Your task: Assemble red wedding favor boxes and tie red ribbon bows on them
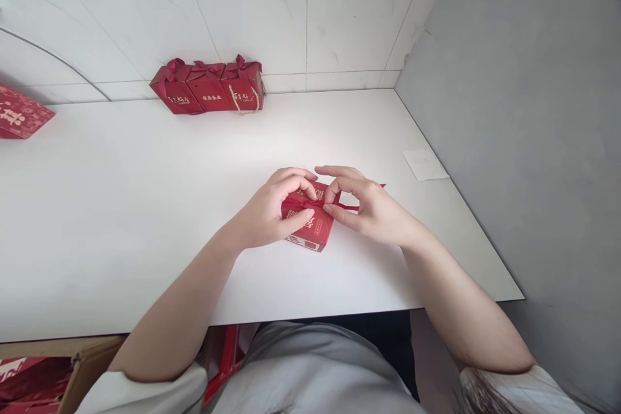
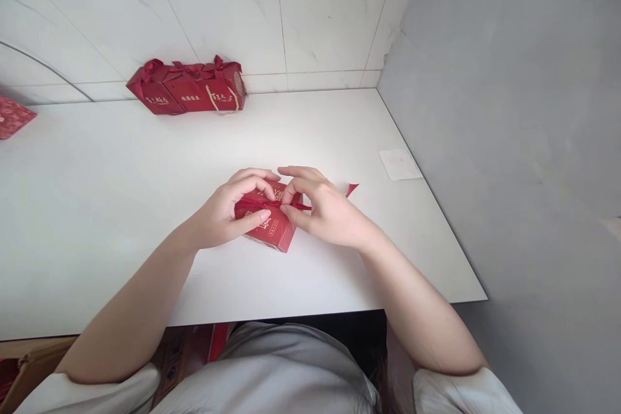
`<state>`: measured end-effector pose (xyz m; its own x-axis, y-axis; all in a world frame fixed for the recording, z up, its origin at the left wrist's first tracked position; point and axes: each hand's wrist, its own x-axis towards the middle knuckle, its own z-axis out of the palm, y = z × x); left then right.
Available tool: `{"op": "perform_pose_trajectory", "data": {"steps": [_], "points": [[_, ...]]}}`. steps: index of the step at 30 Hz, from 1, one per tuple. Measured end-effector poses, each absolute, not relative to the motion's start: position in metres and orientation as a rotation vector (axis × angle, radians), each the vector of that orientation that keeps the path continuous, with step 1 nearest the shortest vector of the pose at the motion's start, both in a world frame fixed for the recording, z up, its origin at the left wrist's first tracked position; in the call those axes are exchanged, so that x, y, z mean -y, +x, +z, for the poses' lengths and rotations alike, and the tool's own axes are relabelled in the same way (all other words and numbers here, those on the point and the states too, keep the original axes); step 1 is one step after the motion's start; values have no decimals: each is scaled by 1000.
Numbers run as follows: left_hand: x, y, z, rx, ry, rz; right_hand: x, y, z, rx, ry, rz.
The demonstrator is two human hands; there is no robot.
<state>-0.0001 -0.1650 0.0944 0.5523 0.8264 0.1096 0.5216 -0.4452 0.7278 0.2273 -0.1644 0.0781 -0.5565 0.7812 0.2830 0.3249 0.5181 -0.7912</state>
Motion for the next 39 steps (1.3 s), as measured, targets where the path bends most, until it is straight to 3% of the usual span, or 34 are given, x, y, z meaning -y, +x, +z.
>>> {"op": "perform_pose_trajectory", "data": {"steps": [9, 19, 39], "points": [[162, -2, 92, -1053, 2126, 645, 162, 229, 81, 2220, -629, 577], [163, -2, 91, -1057, 2124, 649, 161, 229, 72, 2198, -735, 430], [164, 5, 88, -1127, 2073, 723, 168, 212, 68, 2126, -753, 584]]}}
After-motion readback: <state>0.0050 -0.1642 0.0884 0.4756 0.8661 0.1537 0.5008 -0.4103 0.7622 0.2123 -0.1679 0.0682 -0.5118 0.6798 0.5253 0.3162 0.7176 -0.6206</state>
